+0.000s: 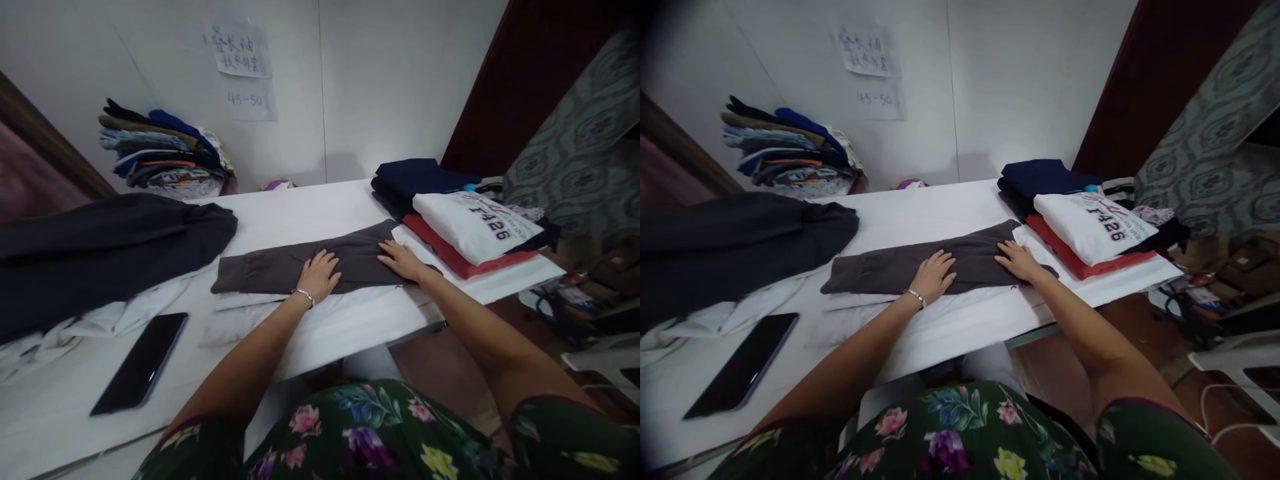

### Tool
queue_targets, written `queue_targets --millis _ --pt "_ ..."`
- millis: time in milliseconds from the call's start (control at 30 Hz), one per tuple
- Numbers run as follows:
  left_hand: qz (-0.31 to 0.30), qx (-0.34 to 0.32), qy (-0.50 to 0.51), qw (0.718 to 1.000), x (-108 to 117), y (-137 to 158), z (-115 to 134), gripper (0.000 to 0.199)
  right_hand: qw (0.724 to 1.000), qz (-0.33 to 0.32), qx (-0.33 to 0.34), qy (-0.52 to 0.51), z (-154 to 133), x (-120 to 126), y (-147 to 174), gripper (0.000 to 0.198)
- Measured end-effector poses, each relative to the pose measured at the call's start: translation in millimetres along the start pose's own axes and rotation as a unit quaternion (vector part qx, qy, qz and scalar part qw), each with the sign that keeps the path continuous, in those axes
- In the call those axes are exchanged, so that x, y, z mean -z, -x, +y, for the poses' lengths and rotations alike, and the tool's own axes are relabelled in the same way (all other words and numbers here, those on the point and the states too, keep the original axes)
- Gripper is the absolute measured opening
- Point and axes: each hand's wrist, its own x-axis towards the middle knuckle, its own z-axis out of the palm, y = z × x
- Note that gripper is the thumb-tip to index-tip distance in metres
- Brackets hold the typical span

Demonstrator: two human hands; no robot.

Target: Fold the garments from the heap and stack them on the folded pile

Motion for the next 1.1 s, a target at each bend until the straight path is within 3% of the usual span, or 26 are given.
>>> queue_targets --millis 100,267,400,533,633,833,1000,1100 --pt "-0.001 -0.006 0.018 1.000 1.3 1.7 -1.3 0.045 0.996 0.070 0.045 -0.033 -22.6 1.7 14.3 0.054" --pt "-0.022 -0.026 0.063 0.997 7.8 3.5 -5.3 0.066 0.978 0.095 0.167 -0.079 -39.6 -0.8 40.8 0.043" --pt "-0.037 -0.026 0.066 0.997 8.3 0.8 -7.1 0.064 0.977 0.149 0.108 -0.107 -2.1 12.5 52.8 0.037" --pt "-0.033 -0.023 0.052 0.998 5.3 -2.1 -6.4 0.055 0.992 0.098 0.061 -0.056 36.6 19.6 64.1 0.042" --pt "-0.031 -0.036 0.052 0.998 5.7 -3.5 -9.1 0.055 0.994 0.082 0.058 -0.036 45.1 13.7 69.5 0.040" --pt "0.010 -0.071 0.085 0.994 25.0 10.4 -28.3 0.052 0.991 0.126 0.043 0.006 30.9 9.0 74.2 0.033" --pt "0.094 -0.038 0.065 0.993 47.3 53.3 -47.3 0.036 0.977 0.187 0.099 -0.033 2.8 10.9 84.3 0.020" --pt "0.080 -0.009 0.051 0.995 56.1 80.4 -53.7 0.024 0.974 0.175 0.131 -0.052 -21.5 6.8 88.2 0.018"
